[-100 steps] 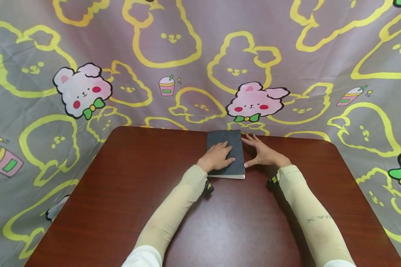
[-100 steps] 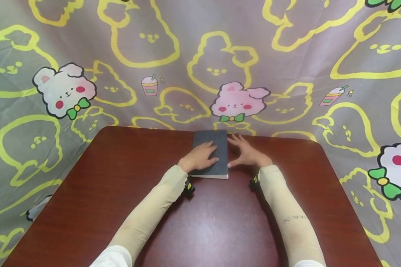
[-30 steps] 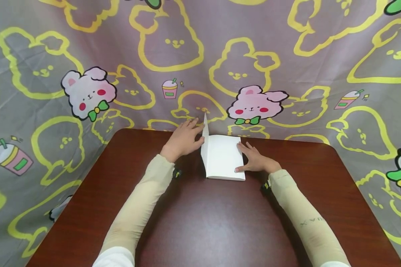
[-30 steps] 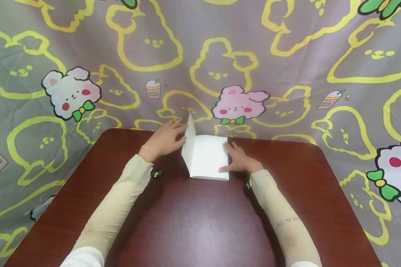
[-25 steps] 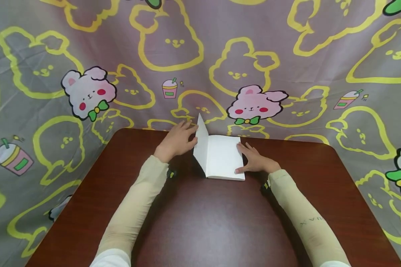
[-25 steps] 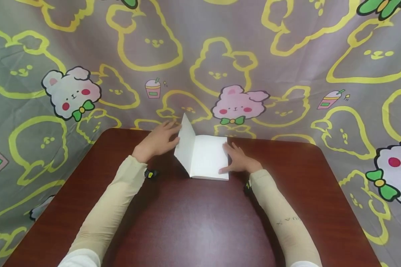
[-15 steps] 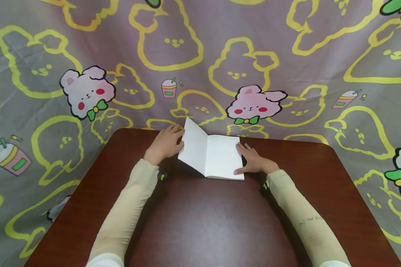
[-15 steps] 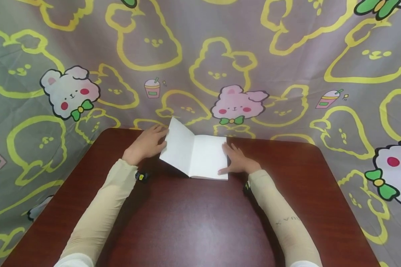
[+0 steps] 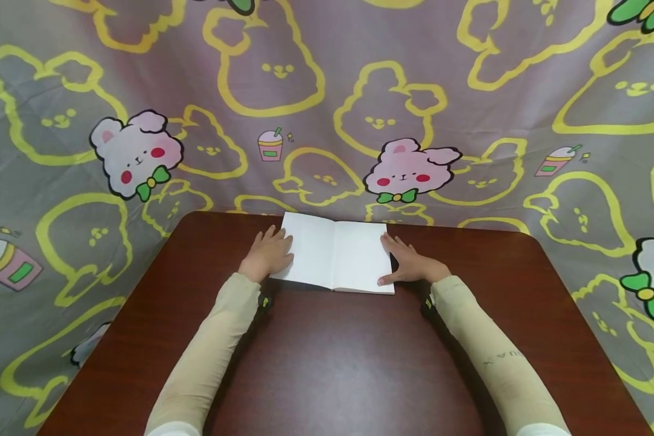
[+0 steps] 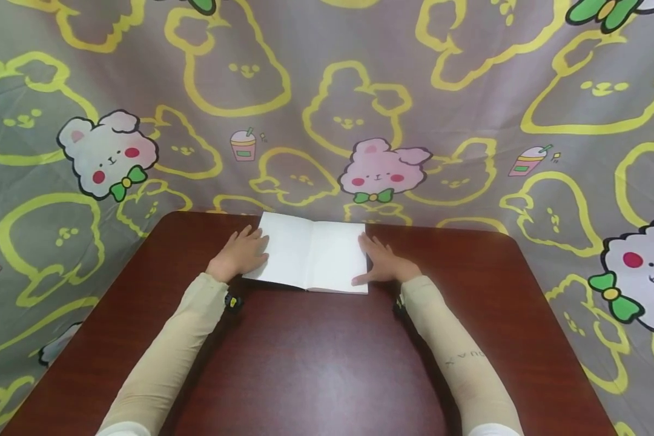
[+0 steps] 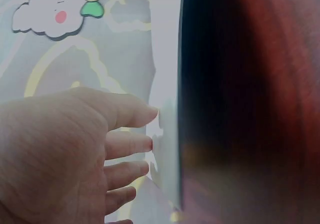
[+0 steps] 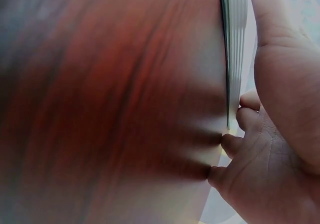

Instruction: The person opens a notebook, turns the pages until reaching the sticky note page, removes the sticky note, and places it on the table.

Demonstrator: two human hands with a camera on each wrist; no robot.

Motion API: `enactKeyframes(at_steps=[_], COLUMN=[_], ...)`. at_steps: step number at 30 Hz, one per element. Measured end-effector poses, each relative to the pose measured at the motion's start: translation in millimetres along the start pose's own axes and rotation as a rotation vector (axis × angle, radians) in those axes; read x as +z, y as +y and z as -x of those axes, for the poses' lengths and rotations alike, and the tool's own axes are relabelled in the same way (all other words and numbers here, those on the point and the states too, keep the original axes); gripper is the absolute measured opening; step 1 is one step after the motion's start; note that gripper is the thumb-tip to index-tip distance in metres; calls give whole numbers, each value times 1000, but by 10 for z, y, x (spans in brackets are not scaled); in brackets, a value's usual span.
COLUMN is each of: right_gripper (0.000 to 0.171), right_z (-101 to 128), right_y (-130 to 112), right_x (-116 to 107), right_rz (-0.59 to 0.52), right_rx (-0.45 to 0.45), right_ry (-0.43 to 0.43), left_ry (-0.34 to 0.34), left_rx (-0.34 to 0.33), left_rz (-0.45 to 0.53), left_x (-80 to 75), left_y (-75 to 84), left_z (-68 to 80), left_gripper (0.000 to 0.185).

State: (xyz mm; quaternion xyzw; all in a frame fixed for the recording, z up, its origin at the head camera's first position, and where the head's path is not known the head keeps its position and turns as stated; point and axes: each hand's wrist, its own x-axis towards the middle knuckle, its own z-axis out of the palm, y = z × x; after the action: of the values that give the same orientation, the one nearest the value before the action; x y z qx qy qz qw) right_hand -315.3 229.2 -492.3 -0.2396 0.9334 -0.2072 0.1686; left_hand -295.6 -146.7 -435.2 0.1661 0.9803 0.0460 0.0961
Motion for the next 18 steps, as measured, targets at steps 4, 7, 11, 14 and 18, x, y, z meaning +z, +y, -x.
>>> enactKeyframes(at_steps=[4,7,11,14,18], right_gripper=[129,129,129,129,130], right_z=[4,12,21,24,31], right_y=[-7,-18,-39,-47,-52], right_x=[0,-6,-22,-27,-26], right_rz=[6,8,-2,7,25], right_rx=[6,10,0,-2,9], right_ry=[-16,-21,-14,-19,-24], left_ry=[-42,-53,-50,-59,-69], left_rx=[33,72,124,132,117], left_rz=[35,51,60,84,104], left_x=[133,199,260,307,372], left_y=[44,89,144,171,193], left_z=[-62,-117,-186,-217,-248], left_gripper=[60,61,62,64,67])
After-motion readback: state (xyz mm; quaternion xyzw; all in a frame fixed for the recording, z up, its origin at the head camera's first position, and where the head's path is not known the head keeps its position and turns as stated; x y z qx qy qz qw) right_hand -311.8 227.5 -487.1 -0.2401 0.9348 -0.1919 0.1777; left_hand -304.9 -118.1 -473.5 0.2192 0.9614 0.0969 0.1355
